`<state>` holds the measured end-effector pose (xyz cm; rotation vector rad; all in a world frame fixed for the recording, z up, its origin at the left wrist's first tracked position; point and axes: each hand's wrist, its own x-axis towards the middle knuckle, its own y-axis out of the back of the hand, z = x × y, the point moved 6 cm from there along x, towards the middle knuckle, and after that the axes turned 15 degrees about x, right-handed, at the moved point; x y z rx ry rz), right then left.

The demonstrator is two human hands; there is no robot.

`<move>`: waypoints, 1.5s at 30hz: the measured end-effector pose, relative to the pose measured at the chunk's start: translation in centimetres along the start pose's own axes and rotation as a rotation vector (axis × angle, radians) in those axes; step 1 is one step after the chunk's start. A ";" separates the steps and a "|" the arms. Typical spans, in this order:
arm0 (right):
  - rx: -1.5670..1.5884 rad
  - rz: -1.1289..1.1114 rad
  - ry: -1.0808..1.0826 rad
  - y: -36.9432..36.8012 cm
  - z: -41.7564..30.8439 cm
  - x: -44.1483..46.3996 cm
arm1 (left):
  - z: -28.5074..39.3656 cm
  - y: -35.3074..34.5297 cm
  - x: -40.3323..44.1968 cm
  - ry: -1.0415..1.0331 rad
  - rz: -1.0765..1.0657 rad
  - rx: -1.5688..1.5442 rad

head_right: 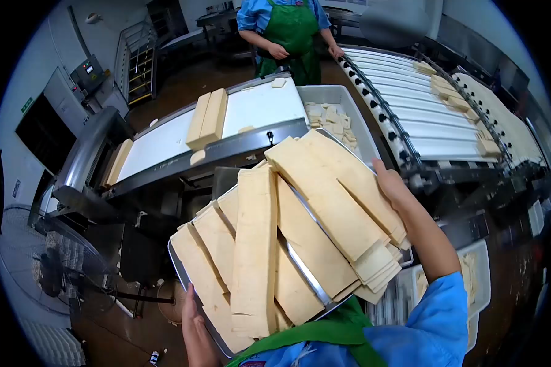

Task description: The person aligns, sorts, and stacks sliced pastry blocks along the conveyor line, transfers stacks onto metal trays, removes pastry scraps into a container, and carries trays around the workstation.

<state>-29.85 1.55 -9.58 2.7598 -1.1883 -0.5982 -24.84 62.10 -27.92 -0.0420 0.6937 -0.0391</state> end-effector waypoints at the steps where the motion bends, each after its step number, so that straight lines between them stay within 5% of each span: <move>1: -0.013 -0.032 0.000 -0.8 -1.9 2.9 | 2.1 -2.4 0.1 0.036 0.025 -0.029; 8: -0.147 -0.169 0.041 -6.4 -14.0 17.7 | 10.7 -14.0 -1.2 0.123 0.174 -0.218; 14: -0.218 -0.290 0.015 -14.0 -23.9 27.7 | 11.6 -20.8 4.0 0.111 0.261 -0.412; 27: -0.466 -0.299 0.079 -33.6 -29.6 49.8 | 15.6 -32.6 15.1 0.235 0.300 -0.738; 29: -0.516 -0.240 0.149 -35.8 -30.0 52.5 | 17.0 -35.2 15.1 0.403 0.288 -0.815; 33: -0.566 -0.468 -0.030 -40.8 -28.8 57.0 | 11.4 -39.8 18.4 0.389 0.186 -0.962; 36: -0.420 -0.339 -0.094 -42.4 -27.0 58.9 | 14.3 -40.5 18.6 0.021 0.108 -0.199; 39: -0.288 -0.500 -0.298 -44.0 -26.4 61.1 | 12.6 -41.5 18.5 0.279 0.088 -0.276; 41: -0.495 -0.614 -0.105 -45.5 -27.1 62.6 | 19.2 -41.5 17.5 0.107 0.183 0.500; 43: -0.644 -0.620 0.092 -45.1 -28.9 60.8 | 16.9 -40.6 17.3 -0.108 0.010 0.530; 44: -0.744 -0.583 0.270 -44.2 -30.5 58.4 | 23.2 -40.0 17.0 -0.285 -0.153 0.859; 45: -0.889 -0.524 0.625 -42.4 -33.2 54.1 | 21.9 -36.5 17.2 -0.042 -0.055 0.539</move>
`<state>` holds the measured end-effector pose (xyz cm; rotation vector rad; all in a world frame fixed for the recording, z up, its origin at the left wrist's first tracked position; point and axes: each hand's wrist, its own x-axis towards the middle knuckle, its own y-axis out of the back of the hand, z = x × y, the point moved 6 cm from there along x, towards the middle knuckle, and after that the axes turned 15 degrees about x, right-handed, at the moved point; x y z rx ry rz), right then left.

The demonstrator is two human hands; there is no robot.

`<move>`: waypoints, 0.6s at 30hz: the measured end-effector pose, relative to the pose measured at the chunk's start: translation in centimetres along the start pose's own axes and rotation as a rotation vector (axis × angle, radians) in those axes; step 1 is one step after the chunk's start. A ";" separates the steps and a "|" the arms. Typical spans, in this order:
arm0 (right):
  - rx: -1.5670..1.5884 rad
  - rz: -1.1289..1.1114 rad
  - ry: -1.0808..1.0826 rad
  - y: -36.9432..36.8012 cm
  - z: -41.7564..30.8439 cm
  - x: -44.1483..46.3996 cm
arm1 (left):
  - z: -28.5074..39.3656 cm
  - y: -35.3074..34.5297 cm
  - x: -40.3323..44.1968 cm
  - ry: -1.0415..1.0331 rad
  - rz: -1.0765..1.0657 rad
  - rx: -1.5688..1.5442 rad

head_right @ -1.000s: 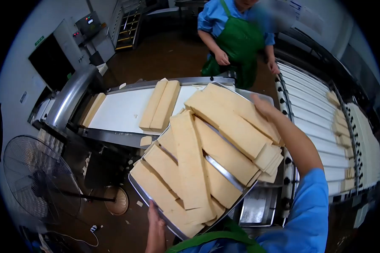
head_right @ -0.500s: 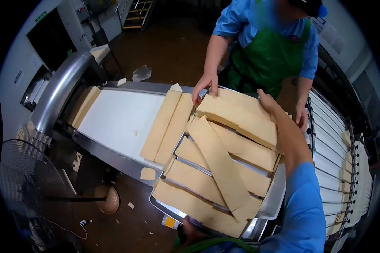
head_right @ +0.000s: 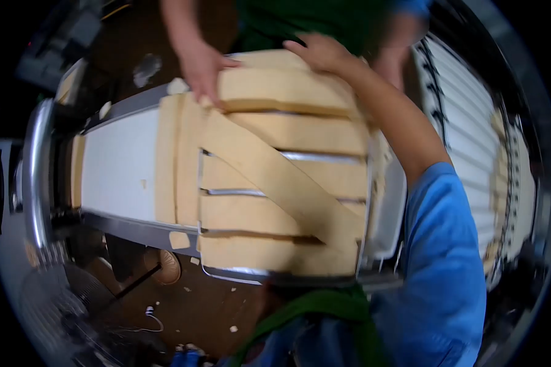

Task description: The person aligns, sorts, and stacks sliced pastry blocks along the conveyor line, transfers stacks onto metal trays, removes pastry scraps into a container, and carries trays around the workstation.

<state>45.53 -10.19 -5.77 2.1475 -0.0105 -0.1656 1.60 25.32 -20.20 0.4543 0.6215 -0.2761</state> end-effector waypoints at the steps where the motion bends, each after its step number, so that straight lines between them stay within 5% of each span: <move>1: 0.025 0.090 0.151 1.3 -0.7 -4.1 | -3.1 2.3 -0.5 0.227 0.141 -0.475; 2: 0.038 0.193 0.323 2.9 -2.1 -8.7 | -5.9 4.6 -1.3 0.386 0.361 -0.852; 3: 0.145 0.177 0.182 4.2 -2.4 -14.2 | -3.6 8.8 -1.9 0.388 0.622 -0.474; 4: 0.258 0.168 0.049 4.8 -2.6 -19.9 | 0.7 13.7 -1.2 -0.367 0.780 0.076; 5: 0.316 0.112 -0.132 4.3 -1.1 -24.6 | 6.1 16.2 0.5 -0.185 0.884 0.074; 6: 0.436 0.026 -0.350 3.1 0.4 -29.4 | 8.8 18.1 2.5 -0.231 0.827 0.171; 8: 0.575 -0.066 -0.546 -0.6 2.7 -36.1 | 14.2 19.4 8.0 -0.302 0.701 -0.147; 11: 0.703 -0.116 -0.678 -3.6 1.7 -38.3 | 20.2 18.8 18.1 -0.551 0.409 0.191; 15: 1.318 -0.028 -0.514 -7.2 1.8 -38.3 | 26.1 15.6 23.2 -0.665 0.119 0.384; 18: 1.015 -0.033 -0.447 -6.7 2.6 -38.7 | 26.6 15.0 25.3 -0.789 -0.092 0.661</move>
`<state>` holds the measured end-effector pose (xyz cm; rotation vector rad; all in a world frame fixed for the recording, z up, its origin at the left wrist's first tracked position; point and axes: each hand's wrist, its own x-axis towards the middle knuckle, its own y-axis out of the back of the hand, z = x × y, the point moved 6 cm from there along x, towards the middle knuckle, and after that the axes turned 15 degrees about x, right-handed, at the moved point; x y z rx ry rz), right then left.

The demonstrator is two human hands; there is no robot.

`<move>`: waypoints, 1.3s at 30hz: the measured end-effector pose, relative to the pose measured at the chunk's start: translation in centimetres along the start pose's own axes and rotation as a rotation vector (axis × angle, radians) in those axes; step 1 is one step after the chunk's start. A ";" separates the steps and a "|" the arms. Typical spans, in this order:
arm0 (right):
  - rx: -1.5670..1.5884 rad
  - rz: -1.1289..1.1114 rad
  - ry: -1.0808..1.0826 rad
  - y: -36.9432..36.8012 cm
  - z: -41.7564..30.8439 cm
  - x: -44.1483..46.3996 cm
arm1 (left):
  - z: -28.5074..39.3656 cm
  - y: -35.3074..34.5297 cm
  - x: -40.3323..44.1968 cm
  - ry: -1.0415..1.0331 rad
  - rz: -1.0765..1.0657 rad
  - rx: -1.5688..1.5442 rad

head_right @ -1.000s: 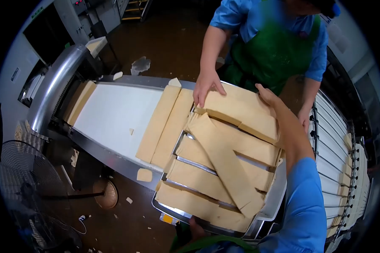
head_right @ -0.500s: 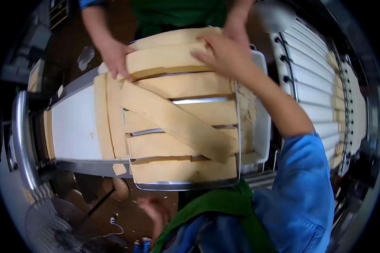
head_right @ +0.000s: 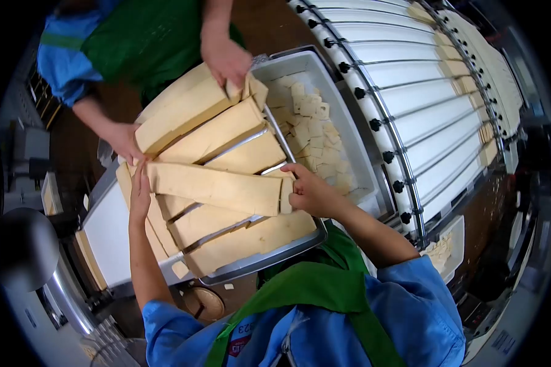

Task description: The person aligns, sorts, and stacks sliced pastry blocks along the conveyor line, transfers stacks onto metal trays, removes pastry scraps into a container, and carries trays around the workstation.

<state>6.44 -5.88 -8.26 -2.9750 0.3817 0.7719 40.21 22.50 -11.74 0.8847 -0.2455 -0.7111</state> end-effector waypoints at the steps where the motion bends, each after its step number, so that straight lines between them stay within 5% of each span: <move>1: 0.006 0.031 0.010 0.7 -0.1 -0.5 | 0.4 -0.5 0.9 -0.073 -0.081 0.059; 3: -0.412 0.431 0.051 3.9 -1.1 -2.1 | 2.0 -0.6 1.8 -0.265 -0.227 0.187; 4: -0.404 0.489 0.059 4.3 -1.6 -2.8 | 2.7 -0.2 1.9 -0.256 -0.295 0.316; 6: -0.885 0.686 0.169 4.2 -5.7 -5.0 | 2.7 -0.8 2.4 -0.321 -0.372 0.579; 7: -0.699 0.344 -0.089 2.1 -7.5 -4.4 | 1.9 -1.2 2.7 -0.377 -0.373 0.717; 9: -0.561 0.077 0.005 -3.6 -3.5 -1.3 | 2.6 -1.4 2.6 -0.276 -0.363 0.665; 15: -0.450 0.276 0.140 -5.6 -3.0 1.0 | 3.4 -1.9 0.3 -0.266 -0.008 0.277; 16: -0.442 0.302 0.146 -4.8 -3.1 0.3 | 3.7 -1.7 -0.6 -0.186 0.001 0.280; 18: -0.570 0.426 0.260 -2.6 -4.7 -2.6 | 6.2 -1.4 -2.3 -0.364 0.213 0.458; 20: -0.537 0.443 0.333 1.7 -5.0 -5.8 | 20.0 -0.9 -5.8 -0.394 0.202 0.361; 22: -0.616 0.665 0.572 7.4 -5.5 -10.2 | 22.7 -4.3 -6.3 -0.333 0.273 0.396; 23: -0.630 0.676 0.518 10.7 -5.3 -12.0 | 23.6 -6.1 -6.5 -0.253 0.352 0.436; 24: -0.646 0.683 0.467 14.3 -5.2 -13.8 | 26.6 -9.1 -7.0 -0.253 0.431 0.050; 25: -0.606 0.703 0.436 17.9 -4.5 -15.6 | 30.2 -10.9 -7.5 -0.277 0.434 0.227; 28: -0.538 0.635 0.515 28.0 0.3 -19.5 | 41.5 -17.8 -9.3 -0.216 0.200 0.052; 30: -0.522 0.597 0.394 34.4 4.6 -20.3 | 46.8 -21.9 -10.4 -0.365 0.155 0.434; 32: -0.276 0.684 0.256 41.2 9.4 -20.5 | 49.1 -27.8 -10.5 -0.454 -0.140 0.223; 36: -0.416 0.909 -0.131 49.8 11.0 -20.5 | 55.8 -35.1 -10.3 -0.487 -0.357 0.136; 39: -0.654 1.177 -0.177 58.3 13.4 -19.1 | 59.4 -41.0 -8.2 -0.604 -0.462 0.051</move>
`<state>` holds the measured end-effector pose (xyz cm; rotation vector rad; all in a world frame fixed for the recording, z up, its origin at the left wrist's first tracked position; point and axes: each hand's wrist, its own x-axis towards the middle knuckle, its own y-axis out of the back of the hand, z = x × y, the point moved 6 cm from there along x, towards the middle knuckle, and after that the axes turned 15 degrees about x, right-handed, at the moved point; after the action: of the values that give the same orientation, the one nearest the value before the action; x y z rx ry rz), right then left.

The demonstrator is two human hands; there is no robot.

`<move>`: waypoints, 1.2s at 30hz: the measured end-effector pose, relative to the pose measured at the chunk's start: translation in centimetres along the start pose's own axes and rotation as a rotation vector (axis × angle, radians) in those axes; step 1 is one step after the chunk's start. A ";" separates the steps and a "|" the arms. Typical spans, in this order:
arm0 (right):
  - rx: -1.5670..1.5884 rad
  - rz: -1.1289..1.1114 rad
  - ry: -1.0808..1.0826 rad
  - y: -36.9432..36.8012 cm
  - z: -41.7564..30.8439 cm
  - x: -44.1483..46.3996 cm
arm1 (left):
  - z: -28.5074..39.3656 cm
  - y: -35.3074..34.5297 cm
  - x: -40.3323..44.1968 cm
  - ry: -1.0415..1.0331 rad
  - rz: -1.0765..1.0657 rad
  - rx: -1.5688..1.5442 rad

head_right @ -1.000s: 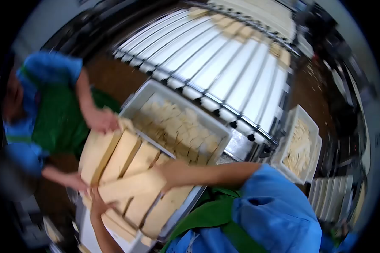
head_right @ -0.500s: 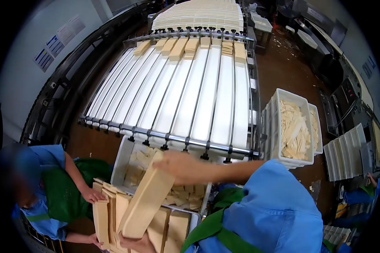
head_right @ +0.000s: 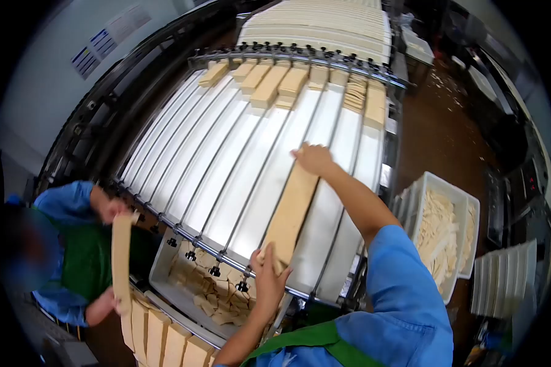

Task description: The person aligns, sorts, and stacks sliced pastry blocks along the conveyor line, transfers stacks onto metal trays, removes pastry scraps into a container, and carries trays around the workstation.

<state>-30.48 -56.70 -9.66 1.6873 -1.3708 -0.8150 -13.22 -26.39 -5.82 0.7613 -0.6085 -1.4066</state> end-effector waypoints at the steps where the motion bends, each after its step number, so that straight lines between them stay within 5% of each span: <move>1: -0.012 0.089 -0.092 0.6 2.2 1.8 | 0.2 -1.4 2.3 -0.058 -0.030 -0.041; 3: -0.097 0.095 -0.207 3.0 3.4 4.4 | 0.6 -4.4 7.1 -0.191 -0.021 -0.091; 5: -0.148 0.385 -0.130 3.4 5.8 6.8 | 2.1 -6.4 11.5 -0.344 0.085 -0.099; 7: -0.101 0.387 -0.098 2.4 10.9 10.8 | 3.1 -8.9 15.0 -0.257 -0.130 -0.164; 9: -0.255 0.204 -0.109 0.3 15.7 14.9 | 4.2 -8.9 17.0 -0.209 -0.154 -0.149; 10: -0.475 -0.117 -0.093 1.3 13.3 15.2 | 3.7 -11.5 18.3 -0.275 -0.004 -0.064; 12: -0.608 0.025 -0.038 1.2 12.7 15.6 | 5.4 -9.8 16.6 -0.168 -0.218 -0.013; 13: -0.686 0.066 -0.038 1.9 10.2 14.5 | 5.1 -10.6 16.1 -0.222 -0.045 -0.011; 15: -0.164 0.391 -0.067 1.3 8.8 14.3 | 3.9 -12.3 16.9 -0.185 0.069 -0.142; 17: 0.009 0.281 0.036 0.3 3.6 11.7 | 3.6 -10.3 16.3 -0.268 -0.024 -0.516; 20: 0.379 0.103 0.286 -0.9 -7.8 4.5 | 1.8 -8.0 13.5 -0.256 0.070 -0.321; 23: 0.666 -0.013 0.526 -0.7 -20.2 -6.9 | -1.1 -1.0 7.6 -0.148 0.295 -0.703; 26: 1.033 -0.122 0.456 -4.7 -24.9 -15.8 | -7.6 5.6 -2.7 0.050 0.745 -0.429; 28: 0.963 -0.321 0.395 -9.2 -28.6 -24.6 | -11.6 10.7 -11.6 0.285 0.694 -0.144; 29: 0.835 -0.589 0.329 -12.5 -29.5 -28.6 | -13.7 12.7 -16.0 0.421 0.712 0.122; 30: 0.775 -0.778 0.464 -14.1 -32.0 -33.1 | -16.8 13.1 -20.6 0.501 0.685 0.182; 33: 0.668 -1.145 0.354 -19.6 -34.2 -41.8 | -21.8 16.6 -36.8 0.824 0.921 0.390; 36: 0.602 -1.096 0.407 -21.2 -35.4 -44.0 | -25.7 16.0 -44.6 0.906 0.680 0.212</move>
<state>0.77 -5.15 -11.60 2.9412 -0.3124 -0.5434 12.87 20.83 -6.73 1.1174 -0.2421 -0.2943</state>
